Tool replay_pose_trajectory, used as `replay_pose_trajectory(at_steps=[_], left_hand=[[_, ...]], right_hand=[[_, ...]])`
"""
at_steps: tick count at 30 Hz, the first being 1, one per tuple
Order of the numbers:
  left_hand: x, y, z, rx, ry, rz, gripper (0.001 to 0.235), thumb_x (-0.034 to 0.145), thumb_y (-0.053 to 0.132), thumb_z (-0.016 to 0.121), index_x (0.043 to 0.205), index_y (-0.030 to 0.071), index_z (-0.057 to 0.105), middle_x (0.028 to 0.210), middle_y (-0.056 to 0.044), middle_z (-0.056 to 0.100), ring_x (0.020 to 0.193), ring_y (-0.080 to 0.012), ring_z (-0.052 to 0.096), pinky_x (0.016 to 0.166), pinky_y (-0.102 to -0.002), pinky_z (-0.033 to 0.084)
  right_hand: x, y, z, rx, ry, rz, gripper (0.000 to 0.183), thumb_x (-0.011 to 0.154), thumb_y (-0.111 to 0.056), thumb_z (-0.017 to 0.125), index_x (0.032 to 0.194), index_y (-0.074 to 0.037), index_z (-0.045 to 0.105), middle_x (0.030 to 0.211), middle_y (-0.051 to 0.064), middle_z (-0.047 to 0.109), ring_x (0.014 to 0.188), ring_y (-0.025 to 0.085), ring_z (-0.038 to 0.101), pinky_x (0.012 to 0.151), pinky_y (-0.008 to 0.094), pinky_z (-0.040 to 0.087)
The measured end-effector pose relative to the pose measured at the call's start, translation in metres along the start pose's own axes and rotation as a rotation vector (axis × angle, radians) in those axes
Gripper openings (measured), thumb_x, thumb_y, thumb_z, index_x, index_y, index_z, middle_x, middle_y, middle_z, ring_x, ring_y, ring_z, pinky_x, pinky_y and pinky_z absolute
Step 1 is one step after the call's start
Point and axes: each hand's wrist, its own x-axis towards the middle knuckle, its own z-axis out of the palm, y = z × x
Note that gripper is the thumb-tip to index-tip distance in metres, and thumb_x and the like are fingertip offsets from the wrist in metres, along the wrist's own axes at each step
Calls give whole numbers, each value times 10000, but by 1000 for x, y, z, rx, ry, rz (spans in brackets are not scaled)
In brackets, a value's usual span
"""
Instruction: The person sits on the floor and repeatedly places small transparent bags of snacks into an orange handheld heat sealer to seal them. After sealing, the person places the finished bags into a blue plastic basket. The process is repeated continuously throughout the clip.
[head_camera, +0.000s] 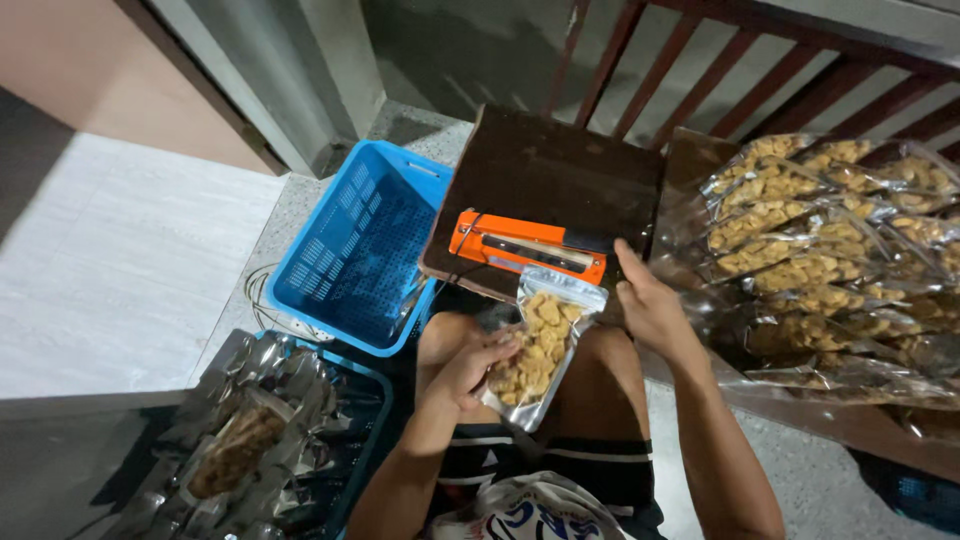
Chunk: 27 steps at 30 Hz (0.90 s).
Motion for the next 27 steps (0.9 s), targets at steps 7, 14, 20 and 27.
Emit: replay_pose_trajectory(at_steps=[7,14,20,27], left_hand=[[-23,13,13,-204,-223,-70,607,991,85,614,1536,-32,374,1339,-174,646,1140,-242,704,952,-379,601],[-21,9,8,-13,-263,-1,660,993,62,668,1564,-58,359,1315,-200,647,1152,-234,680,967,-357,560],[-43,62,31,615,-181,381,656,967,143,739,1519,-90,469,1369,-197,646,1264,-255,610,1090,-396,506],[-89,178,52,1669,389,789,608,886,299,762,1424,84,578,1236,-224,689,1096,-385,676,900,-465,549]], right_hand=[[-38,-52,-18,600,-45,485,580,1020,-395,523,1521,-104,542,1301,187,675,962,198,713,831,359,585],[-30,-88,-21,420,-62,425,476,933,-277,621,1385,-127,625,1164,63,753,781,161,748,644,342,656],[-12,-120,-5,444,-151,151,264,981,-169,635,1184,-54,757,1018,51,786,831,94,736,681,296,652],[80,-174,72,4,-211,-394,212,983,-137,657,1157,-78,763,1092,114,778,989,225,764,843,330,588]])
